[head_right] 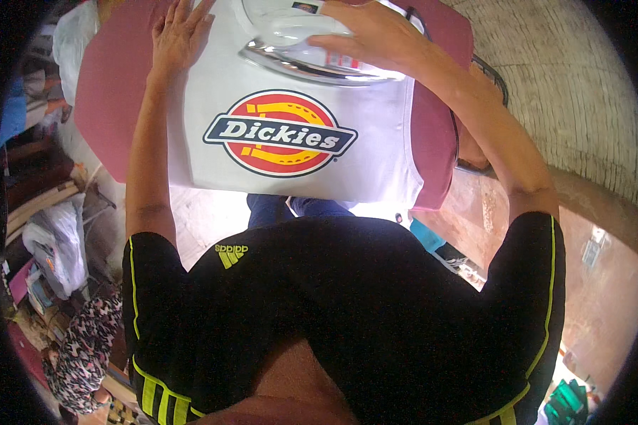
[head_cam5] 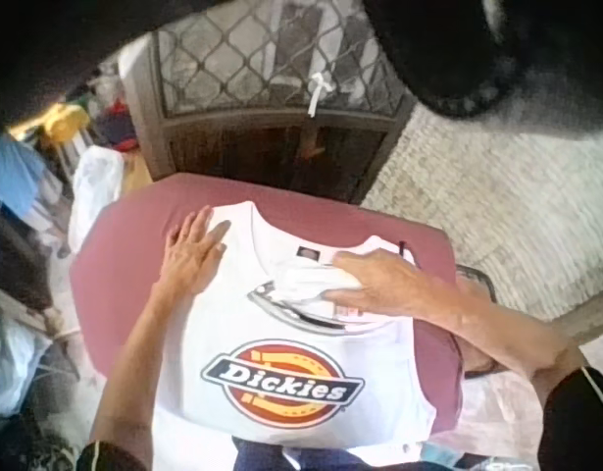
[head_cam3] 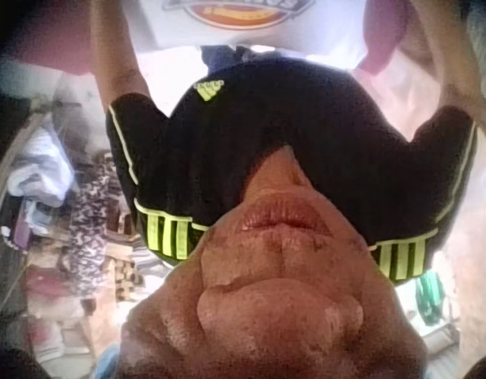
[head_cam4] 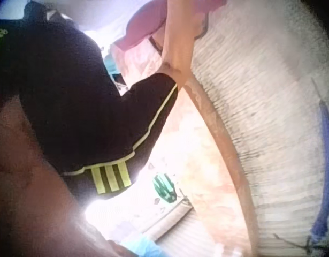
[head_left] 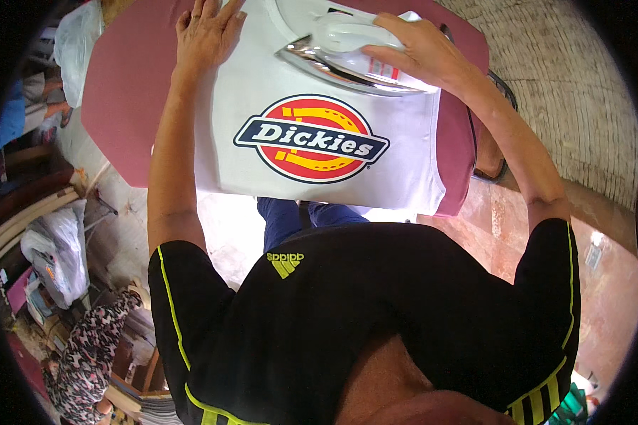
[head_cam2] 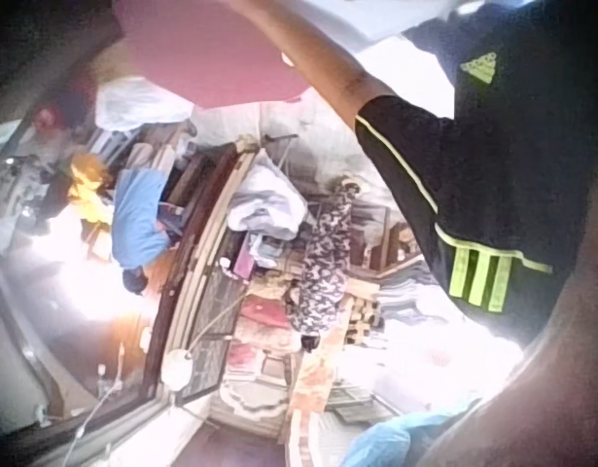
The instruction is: The person irons a white t-shirt and a grey t-shirt on a pink ironing board. They use a white electric iron to smooth the fabric, handling the shirts one at a time and flipping them to iron different sections.
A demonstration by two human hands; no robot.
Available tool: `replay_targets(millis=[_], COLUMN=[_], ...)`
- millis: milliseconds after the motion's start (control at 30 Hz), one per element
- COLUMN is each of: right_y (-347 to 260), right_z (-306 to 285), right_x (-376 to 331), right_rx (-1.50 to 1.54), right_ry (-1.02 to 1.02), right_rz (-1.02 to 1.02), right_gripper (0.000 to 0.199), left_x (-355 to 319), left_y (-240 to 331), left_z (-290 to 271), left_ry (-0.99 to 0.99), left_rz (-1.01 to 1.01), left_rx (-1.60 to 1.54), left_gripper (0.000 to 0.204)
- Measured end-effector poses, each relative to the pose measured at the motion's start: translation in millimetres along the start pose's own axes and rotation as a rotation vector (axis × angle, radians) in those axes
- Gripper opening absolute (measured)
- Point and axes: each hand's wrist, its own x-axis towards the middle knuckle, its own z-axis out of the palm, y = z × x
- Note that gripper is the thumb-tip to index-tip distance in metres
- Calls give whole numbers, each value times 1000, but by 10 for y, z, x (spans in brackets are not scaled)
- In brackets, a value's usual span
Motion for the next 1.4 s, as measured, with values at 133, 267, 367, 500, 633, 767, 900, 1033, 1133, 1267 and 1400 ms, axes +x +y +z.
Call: replay_targets(millis=[133,267,367,500,633,767,900,1033,1133,1267,1400], right_y=[-49,123,174,31,25,117,60,-29,-78,-73,363], right_z=[-377,-509,-430,-280,-39,-23,45,18,44,95,129], right_x=[-641,-1277,-1547,-1465,-1240,-915,-981,-1100,-1093,-1051,-906], right_rx=[179,182,160,126,102,-43,27,22,19,62,-176], right_ry=[134,227,332,253,330,405,413,443,527,547,595], right_rz=[442,550,434,558,509,467,472,593,693,889,717], right_gripper=[37,35,32,33,37,41,38,35,36,41,39], left_x=[-6,115,87,-289,-599,-548,-560,-529,-546,-545,-535], left_y=[35,-414,-322,363,785,794,763,787,786,762,782], left_z=[58,537,397,168,260,297,144,155,161,177,188], left_ry=[122,212,143,122,-16,10,-43,-57,-50,-53,-45], left_rz=[32,145,90,256,275,287,302,291,294,301,318], left_rx=[41,8,-29,-47,-48,-95,-56,-77,-95,-99,-113], left_gripper=[46,69,69,70,69,70,70,71,72,74,76])
